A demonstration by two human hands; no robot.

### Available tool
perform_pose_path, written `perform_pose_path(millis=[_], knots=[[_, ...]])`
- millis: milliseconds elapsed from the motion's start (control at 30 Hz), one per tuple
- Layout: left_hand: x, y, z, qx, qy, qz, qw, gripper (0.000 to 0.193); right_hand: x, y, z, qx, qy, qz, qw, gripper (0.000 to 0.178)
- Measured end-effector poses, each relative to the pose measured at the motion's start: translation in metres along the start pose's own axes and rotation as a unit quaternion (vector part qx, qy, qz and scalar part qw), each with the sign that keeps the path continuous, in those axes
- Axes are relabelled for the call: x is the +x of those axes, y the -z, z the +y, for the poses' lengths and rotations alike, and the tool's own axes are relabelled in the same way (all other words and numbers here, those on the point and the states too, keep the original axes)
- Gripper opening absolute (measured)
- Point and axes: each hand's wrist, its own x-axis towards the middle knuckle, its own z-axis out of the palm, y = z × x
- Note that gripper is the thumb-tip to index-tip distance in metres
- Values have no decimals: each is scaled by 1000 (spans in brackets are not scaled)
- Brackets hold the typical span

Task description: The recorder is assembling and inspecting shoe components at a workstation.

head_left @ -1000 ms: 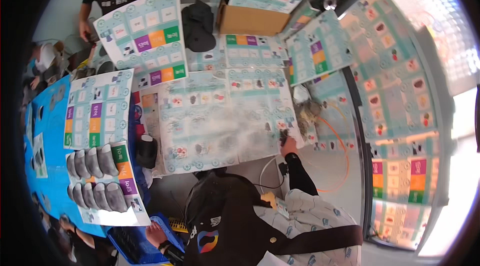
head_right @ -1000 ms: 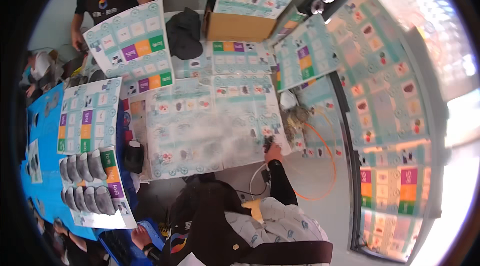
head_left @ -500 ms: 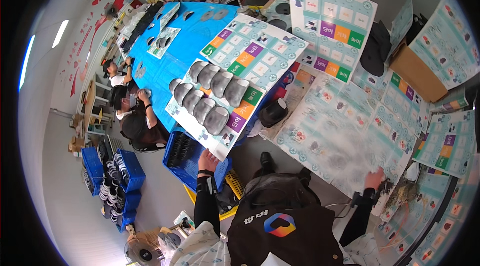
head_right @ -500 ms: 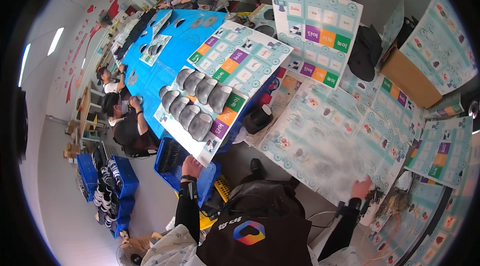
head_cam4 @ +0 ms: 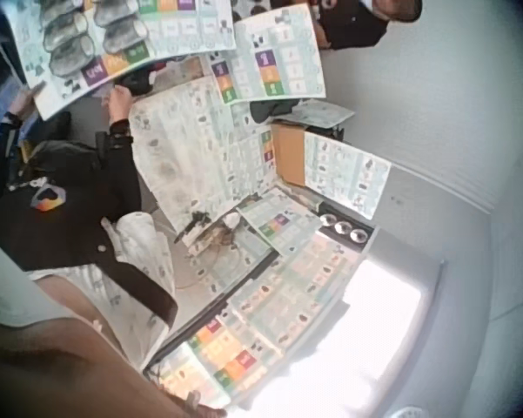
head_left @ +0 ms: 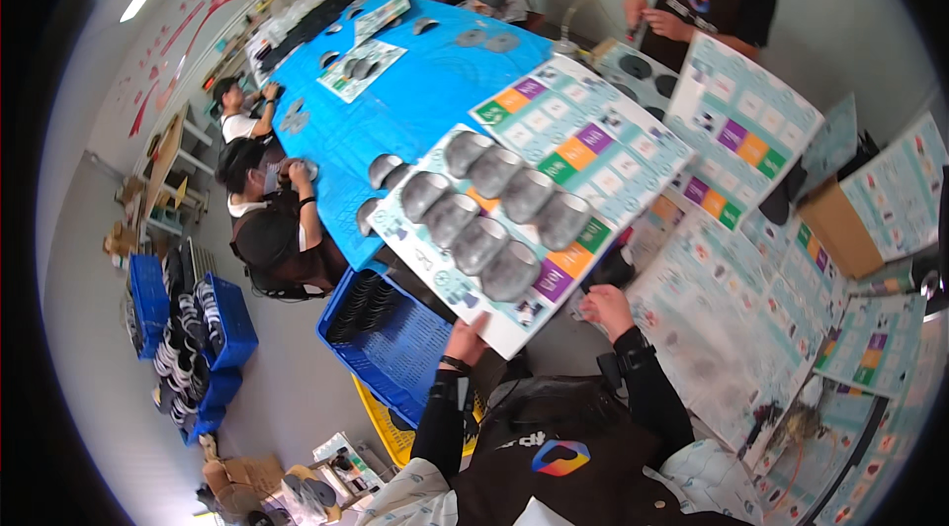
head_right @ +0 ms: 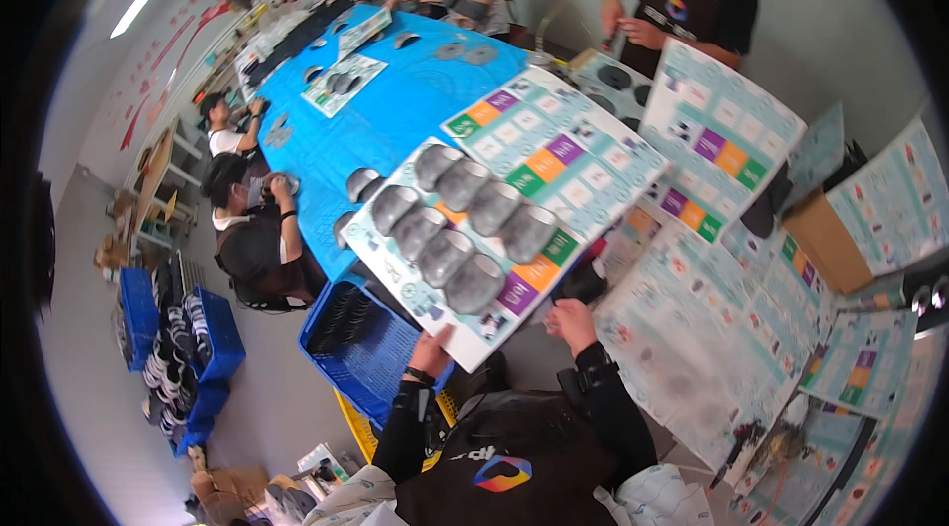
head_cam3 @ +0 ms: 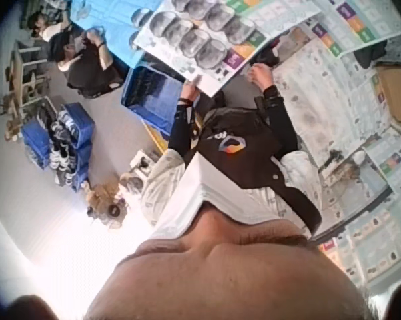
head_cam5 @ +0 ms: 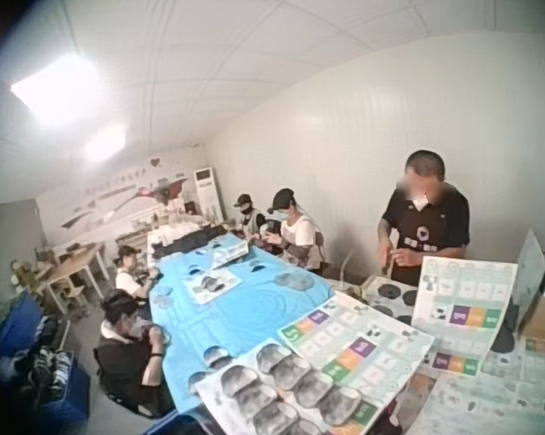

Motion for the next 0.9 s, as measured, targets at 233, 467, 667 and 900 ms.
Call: perform_pose_path(millis=[233, 467, 667, 900], knots=[[-4, 14, 5, -46, 38, -65, 996, 20, -8, -63, 3, 105, -4, -19, 994, 25], [7, 29, 11, -43, 17, -66, 997, 18, -21, -85, -37, 102, 9, -69, 992, 31], [11, 36, 12, -20, -24, -77, 997, 22, 1, -88, -17, -74, 48, 39, 995, 27], [1, 44, 5, -4, -41, -62, 997, 23, -10, -82, -16, 35, 26, -43, 998, 32]])
